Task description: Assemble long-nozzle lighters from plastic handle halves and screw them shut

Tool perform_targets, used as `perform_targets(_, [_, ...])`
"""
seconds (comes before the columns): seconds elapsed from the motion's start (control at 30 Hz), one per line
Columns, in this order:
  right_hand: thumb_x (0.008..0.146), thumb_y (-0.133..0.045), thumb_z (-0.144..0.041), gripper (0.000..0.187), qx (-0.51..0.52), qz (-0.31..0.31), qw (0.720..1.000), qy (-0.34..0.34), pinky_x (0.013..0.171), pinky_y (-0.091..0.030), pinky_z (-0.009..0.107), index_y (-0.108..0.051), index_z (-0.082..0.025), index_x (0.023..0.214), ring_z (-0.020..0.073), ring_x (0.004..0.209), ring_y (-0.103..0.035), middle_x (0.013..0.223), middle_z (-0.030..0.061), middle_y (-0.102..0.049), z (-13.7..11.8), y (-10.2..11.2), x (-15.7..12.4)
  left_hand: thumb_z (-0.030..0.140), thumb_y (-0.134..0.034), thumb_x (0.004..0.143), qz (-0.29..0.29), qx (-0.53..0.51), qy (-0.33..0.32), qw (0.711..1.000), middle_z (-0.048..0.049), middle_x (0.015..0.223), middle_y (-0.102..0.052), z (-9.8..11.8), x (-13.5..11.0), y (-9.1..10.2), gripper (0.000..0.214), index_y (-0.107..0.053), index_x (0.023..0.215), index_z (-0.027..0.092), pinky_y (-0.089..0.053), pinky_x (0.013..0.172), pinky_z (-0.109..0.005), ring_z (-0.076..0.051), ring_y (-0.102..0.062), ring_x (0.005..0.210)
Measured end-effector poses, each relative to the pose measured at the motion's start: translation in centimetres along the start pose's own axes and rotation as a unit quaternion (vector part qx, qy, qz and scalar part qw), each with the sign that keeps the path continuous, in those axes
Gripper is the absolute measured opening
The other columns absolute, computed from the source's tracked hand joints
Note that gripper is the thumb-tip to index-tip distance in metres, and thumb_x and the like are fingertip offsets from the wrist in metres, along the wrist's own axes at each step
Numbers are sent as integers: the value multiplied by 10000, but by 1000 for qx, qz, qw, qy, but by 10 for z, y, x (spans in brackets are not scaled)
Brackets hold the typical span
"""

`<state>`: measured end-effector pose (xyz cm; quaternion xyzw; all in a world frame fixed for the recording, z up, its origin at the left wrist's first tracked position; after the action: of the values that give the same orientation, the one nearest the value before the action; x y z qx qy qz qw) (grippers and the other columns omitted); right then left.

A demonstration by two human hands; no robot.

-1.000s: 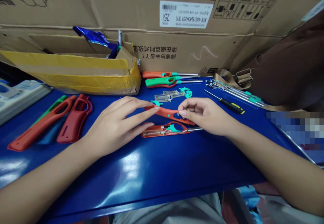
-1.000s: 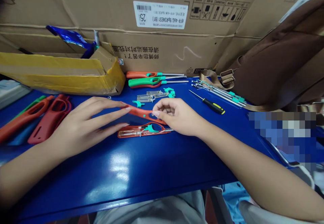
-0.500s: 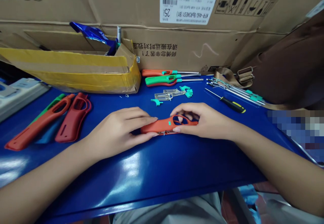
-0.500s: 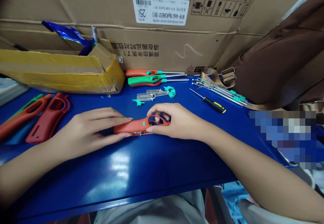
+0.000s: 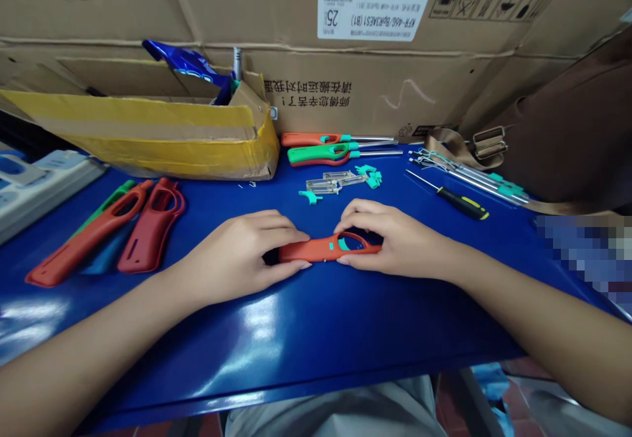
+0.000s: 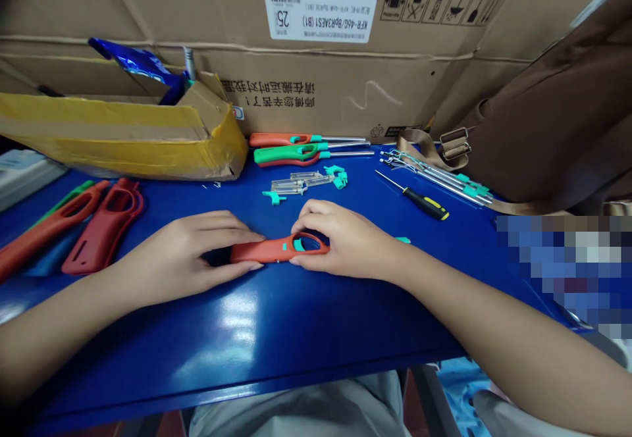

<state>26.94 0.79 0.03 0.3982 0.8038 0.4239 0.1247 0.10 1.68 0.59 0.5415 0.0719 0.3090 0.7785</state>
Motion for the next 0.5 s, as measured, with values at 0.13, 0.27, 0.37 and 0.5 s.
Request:
perform_targets(0.13, [883, -748, -335, 255, -10, 1, 1000, -3, 915, -490, 319, -691, -205, 1095, 181, 1023, -618, 1097, 41, -623, 0, 0, 1, 333, -665, 956, -2, 8, 2, 1000, -63, 1043, -734, 0, 1, -1, 236, -723, 1123, 177, -531, 819, -359, -214, -659, 920])
perform_targets(0.27, [887, -740, -344, 247, -22, -3, 1000, -4, 910, -492, 326, -692, -207, 1087, 188, 1019, -620, 1098, 46, -628, 0, 0, 2, 339, -658, 962, -3, 14, -2, 1000, -68, 1060, -733, 0, 1, -1, 237, -720, 1127, 181, -527, 838, -363, -220, -658, 938])
perform_targets(0.37, [888, -737, -347, 248, -33, -5, 999, -4, 911, -492, 333, -690, -206, 1087, 197, 1024, -622, 1095, 51, -632, 0, 1, 1, 342, -667, 955, -7, 16, -1, 1000, -69, 1069, -732, 1, 1, -1, 241, -721, 1127, 183, -528, 846, -367, -223, -660, 944])
perform_targets(0.5, [896, -733, -354, 257, -38, -10, 999, -4, 916, -492, 339, -682, -201, 1095, 204, 1036, -624, 1103, 57, -636, -1, 2, 1, 307, -662, 955, -7, 10, -1, 1000, -63, 1103, -732, 0, 0, 0, 233, -721, 1150, 194, -530, 865, -360, -216, -667, 969])
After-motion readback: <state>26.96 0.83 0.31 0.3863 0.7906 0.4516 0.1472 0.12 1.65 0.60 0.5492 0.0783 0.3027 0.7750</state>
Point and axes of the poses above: each hand's wrist, its own x-axis towards the middle knuckle, its own y-axis out of the back of the hand, z = x × y, the point moved 1 cm from there along x, towards the middle knuckle
